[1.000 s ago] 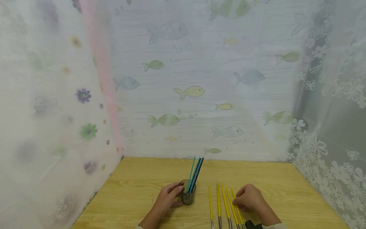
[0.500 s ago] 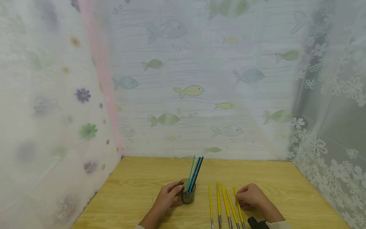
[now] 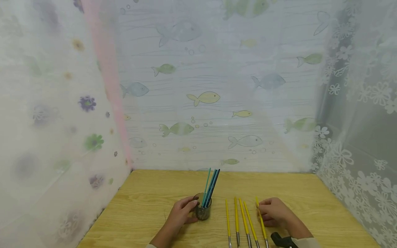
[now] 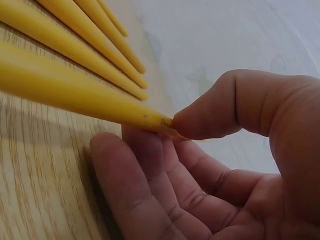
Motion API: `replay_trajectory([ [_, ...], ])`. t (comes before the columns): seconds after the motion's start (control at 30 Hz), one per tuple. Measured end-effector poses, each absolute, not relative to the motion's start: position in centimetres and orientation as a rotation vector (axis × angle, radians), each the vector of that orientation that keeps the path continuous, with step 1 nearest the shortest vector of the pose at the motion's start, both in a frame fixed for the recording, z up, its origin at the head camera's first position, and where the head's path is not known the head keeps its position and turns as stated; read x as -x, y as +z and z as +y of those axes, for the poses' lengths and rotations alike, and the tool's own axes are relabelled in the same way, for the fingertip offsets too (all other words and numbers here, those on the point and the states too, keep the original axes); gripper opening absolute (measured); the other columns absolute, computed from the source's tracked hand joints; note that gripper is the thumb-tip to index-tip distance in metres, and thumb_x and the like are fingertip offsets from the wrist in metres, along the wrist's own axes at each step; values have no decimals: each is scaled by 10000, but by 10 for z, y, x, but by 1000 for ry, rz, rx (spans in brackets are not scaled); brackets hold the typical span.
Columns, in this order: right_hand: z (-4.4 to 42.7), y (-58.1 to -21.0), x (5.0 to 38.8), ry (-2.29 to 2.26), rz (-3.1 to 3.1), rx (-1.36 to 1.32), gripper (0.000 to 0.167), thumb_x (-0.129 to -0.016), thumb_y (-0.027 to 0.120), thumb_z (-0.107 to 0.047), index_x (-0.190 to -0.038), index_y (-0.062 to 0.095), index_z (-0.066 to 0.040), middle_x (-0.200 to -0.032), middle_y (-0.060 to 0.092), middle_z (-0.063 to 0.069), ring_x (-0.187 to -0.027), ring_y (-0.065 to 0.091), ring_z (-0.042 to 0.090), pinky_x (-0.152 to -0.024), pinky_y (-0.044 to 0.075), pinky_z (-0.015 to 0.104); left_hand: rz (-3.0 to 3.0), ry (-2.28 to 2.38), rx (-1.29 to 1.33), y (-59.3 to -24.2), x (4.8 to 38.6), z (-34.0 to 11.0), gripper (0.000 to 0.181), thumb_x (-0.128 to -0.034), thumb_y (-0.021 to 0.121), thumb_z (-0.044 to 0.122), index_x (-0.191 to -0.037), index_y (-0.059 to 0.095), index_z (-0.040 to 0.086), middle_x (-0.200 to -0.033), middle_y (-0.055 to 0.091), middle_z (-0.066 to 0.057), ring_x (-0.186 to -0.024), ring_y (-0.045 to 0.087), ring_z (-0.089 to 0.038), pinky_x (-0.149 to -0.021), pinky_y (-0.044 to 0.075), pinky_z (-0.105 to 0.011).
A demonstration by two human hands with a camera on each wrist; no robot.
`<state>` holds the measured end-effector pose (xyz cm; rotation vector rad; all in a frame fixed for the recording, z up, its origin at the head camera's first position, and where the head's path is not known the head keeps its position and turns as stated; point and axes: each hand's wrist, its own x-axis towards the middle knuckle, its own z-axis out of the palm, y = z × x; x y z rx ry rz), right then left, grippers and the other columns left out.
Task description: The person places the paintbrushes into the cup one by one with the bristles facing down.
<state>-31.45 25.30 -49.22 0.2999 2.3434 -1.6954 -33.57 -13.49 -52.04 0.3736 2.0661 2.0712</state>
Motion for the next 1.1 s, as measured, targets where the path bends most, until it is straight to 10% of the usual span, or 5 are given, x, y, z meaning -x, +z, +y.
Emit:
replay_trajectory([
  [1.1, 259, -470, 308, -1866, 2297, -67, 418, -985, 621, -112, -1333, 552, 109, -1048, 670, 151, -867, 702, 246, -717, 635, 392, 2060, 2069, -356, -517, 333, -134, 573, -1081, 567, 373, -1489, 519, -25, -1414, 593, -234, -1258, 624, -313, -835, 646, -460],
])
